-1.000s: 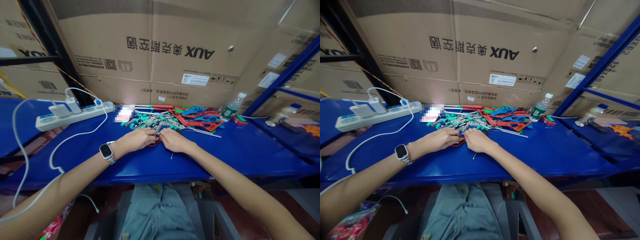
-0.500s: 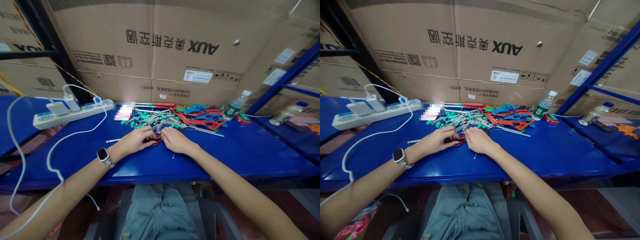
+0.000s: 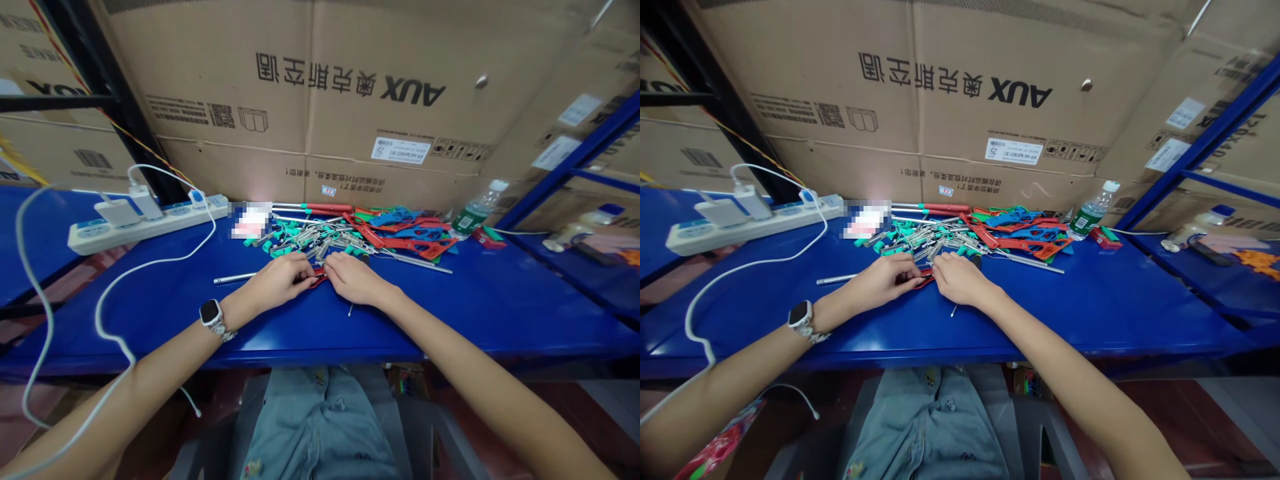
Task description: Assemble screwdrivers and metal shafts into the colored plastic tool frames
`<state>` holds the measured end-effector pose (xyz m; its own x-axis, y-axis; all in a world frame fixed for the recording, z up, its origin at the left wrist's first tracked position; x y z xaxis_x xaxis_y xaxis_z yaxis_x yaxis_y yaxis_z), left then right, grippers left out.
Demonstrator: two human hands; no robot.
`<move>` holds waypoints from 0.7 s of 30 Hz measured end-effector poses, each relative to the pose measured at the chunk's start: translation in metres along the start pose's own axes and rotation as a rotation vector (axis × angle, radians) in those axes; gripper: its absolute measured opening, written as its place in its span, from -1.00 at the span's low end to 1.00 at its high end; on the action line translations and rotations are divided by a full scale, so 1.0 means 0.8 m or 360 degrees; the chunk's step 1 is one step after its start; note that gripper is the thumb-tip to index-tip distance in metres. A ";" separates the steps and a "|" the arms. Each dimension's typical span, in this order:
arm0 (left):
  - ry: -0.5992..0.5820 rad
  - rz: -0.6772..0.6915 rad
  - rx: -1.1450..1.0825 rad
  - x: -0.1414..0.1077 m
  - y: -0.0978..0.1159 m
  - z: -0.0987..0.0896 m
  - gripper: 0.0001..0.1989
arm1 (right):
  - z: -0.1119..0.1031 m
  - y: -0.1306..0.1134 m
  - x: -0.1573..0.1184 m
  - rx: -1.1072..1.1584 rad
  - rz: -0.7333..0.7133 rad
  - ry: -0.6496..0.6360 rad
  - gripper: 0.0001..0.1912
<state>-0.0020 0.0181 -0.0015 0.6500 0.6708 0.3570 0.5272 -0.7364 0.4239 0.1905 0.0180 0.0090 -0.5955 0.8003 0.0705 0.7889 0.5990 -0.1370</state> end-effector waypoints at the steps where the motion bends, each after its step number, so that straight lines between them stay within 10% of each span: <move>1: 0.0011 -0.0012 -0.0024 -0.001 0.000 0.000 -0.82 | -0.001 0.000 0.000 0.0027 0.0001 -0.0004 -0.71; 21: 0.0105 -0.0026 -0.0072 0.000 0.006 0.002 -0.78 | 0.001 0.003 0.003 0.0163 -0.0019 0.0053 -0.77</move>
<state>0.0015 0.0147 -0.0011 0.6034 0.6881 0.4030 0.5112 -0.7216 0.4669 0.1908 0.0218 0.0078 -0.5978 0.7947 0.1054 0.7612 0.6039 -0.2365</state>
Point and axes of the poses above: each hand's wrist, its own x-axis towards the middle knuckle, its own z-axis out of the palm, y = z × x, the point moved 2 cm from there along x, towards the middle knuckle
